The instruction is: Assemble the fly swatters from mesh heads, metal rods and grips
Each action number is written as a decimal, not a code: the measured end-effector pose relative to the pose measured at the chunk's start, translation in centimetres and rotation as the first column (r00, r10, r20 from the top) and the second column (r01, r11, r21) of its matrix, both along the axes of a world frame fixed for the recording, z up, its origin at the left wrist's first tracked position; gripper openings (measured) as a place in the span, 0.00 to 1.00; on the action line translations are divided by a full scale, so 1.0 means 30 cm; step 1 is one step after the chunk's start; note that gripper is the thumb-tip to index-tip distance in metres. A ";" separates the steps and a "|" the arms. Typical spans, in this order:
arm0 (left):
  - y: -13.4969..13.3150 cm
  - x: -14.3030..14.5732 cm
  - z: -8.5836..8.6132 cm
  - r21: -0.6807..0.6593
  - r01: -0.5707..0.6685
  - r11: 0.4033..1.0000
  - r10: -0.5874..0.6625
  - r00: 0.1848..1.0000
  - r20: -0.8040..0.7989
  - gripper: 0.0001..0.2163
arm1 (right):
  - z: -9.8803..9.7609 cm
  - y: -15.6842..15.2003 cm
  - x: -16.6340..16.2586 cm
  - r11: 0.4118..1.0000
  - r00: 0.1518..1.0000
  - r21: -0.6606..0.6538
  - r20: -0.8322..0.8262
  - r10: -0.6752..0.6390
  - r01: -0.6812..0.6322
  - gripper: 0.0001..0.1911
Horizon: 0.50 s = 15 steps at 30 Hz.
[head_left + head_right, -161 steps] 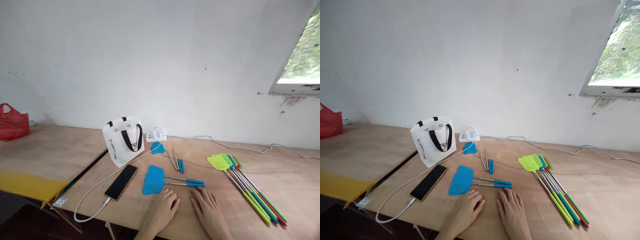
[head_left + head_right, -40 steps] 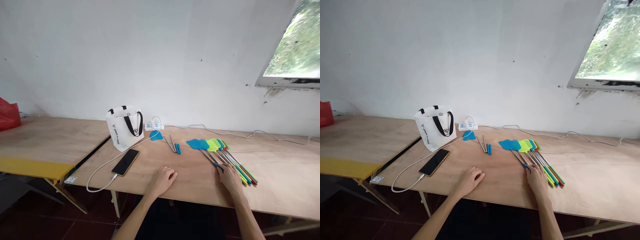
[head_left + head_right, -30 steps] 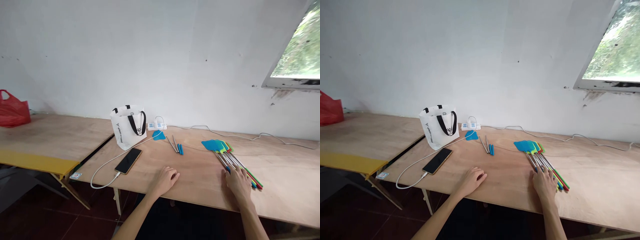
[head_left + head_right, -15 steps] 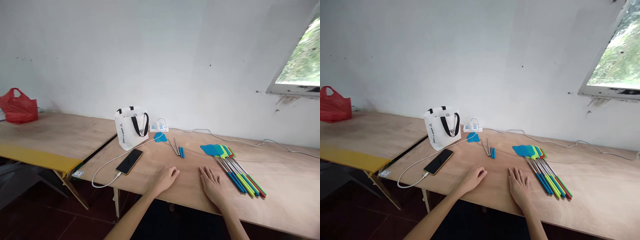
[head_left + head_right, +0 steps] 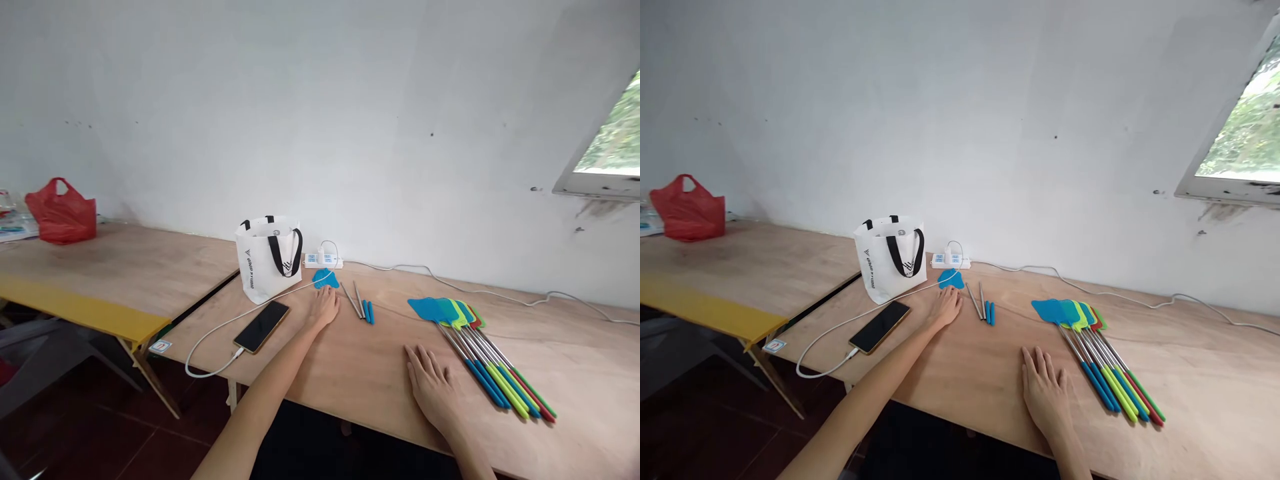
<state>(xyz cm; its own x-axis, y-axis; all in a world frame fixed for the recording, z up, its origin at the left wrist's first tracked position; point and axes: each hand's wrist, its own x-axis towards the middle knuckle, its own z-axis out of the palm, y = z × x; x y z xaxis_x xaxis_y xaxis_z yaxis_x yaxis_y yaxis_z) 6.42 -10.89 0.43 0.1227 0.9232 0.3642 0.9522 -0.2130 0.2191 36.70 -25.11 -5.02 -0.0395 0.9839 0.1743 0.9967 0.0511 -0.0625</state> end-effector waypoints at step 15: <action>0.223 -0.090 -0.038 -0.047 -0.184 0.982 0.180 0.981 -0.078 0.33 | 0.188 0.293 -0.354 0.948 0.947 0.052 -0.063 0.316 -0.313 0.32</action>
<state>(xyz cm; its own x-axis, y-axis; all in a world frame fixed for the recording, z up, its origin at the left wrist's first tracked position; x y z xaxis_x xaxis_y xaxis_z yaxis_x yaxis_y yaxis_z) 3.71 -4.21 -0.71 -0.0248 0.9504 0.3100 0.9878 -0.0244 0.1540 26.07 -16.32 0.63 -0.3320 0.9155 0.2271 0.9230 0.3650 -0.1222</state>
